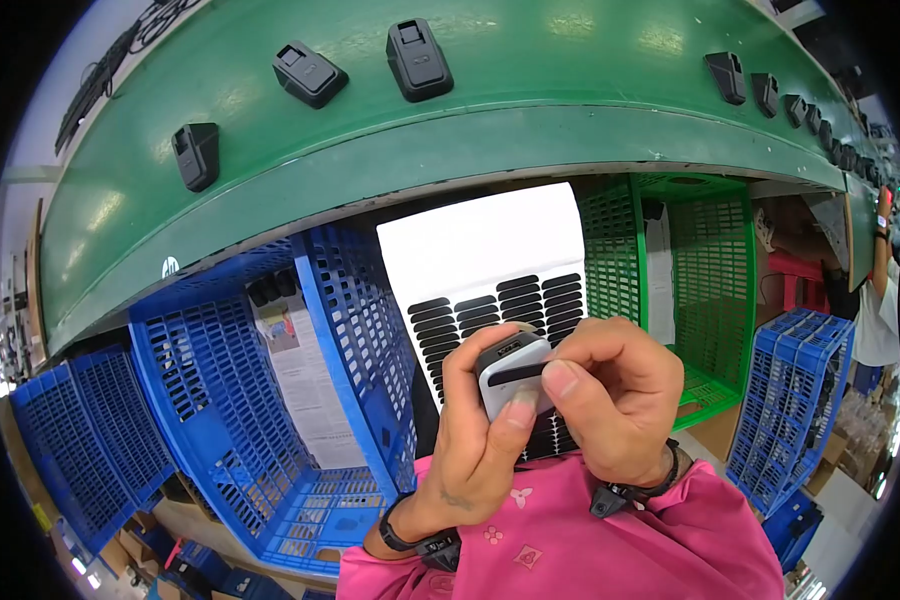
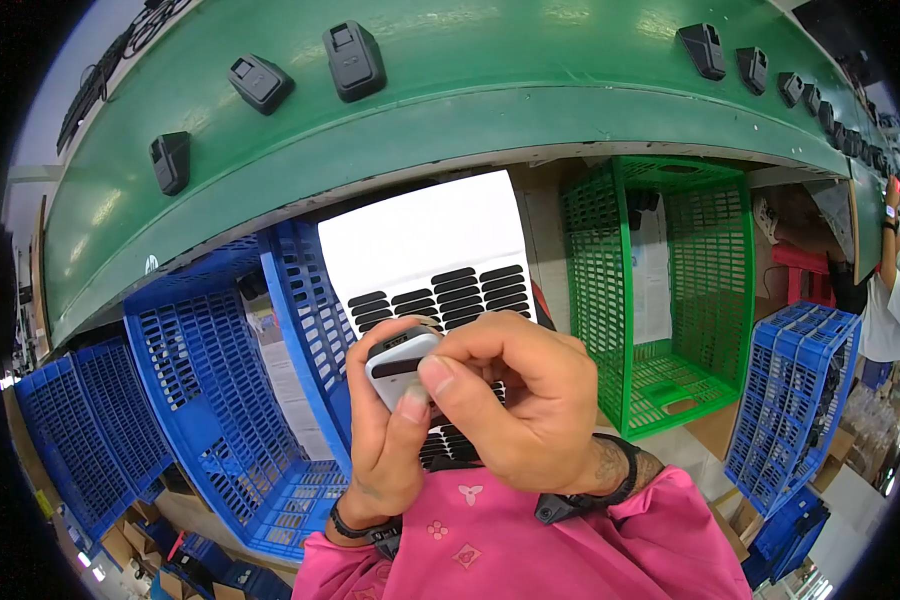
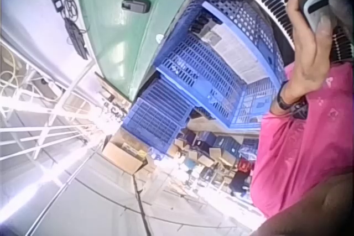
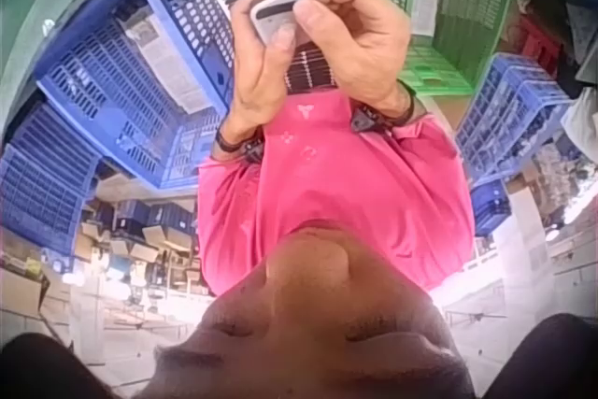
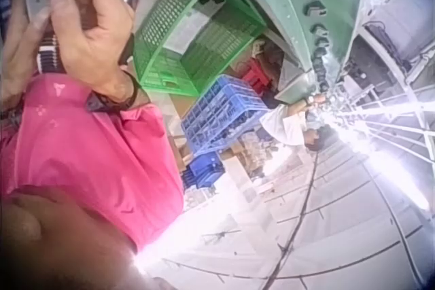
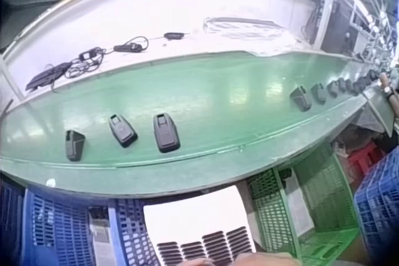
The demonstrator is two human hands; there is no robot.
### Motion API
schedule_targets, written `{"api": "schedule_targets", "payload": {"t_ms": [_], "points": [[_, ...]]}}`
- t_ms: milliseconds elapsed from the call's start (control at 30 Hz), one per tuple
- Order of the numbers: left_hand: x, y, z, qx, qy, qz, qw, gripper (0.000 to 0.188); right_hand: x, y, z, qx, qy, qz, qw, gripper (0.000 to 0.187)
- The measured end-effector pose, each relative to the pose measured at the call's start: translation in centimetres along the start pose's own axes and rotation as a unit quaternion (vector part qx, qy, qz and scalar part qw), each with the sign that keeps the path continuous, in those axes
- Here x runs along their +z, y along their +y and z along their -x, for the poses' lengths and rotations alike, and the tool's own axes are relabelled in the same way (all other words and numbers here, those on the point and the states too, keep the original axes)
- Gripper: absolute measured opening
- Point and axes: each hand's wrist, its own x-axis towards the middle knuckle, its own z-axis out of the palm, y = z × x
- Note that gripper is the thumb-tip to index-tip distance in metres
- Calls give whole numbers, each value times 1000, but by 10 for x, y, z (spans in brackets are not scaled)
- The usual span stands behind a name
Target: The person picks up a mouse from a blue crate, peels a sticker from a sheet, and applies it to the bottom of the mouse before placing it on a green conveyor belt.
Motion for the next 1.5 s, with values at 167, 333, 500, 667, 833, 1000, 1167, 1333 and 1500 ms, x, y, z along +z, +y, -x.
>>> {"api": "schedule_targets", "payload": {"t_ms": [167,333,500,667,833,1000,1167,1333,1500], "points": [[0,1,0,-3,-1,13,1000,50,0,2,0,-3,-4,-2,1000,7],[0,1,0,-5,2,2,1000,49,0,3,1,4,-3,-3,1000,7],[1,1,0,-1,4,3,1000,48,0,2,1,1,-1,-2,1000,7],[0,0,0,6,8,-11,1000,48,2,5,1,-5,5,0,1000,8],[0,0,-1,22,27,-9,999,49,5,4,1,-4,16,-1,1000,7],[1,-1,-3,33,42,-4,999,48,3,9,1,-33,2,57,998,5],[1,-3,-4,40,50,-18,998,44,9,9,2,-14,28,37,999,6],[1,-3,-4,46,61,-23,997,43,10,9,1,-39,22,63,997,7],[1,-4,-6,59,65,-15,996,42,7,7,1,-45,8,109,993,7]]}}
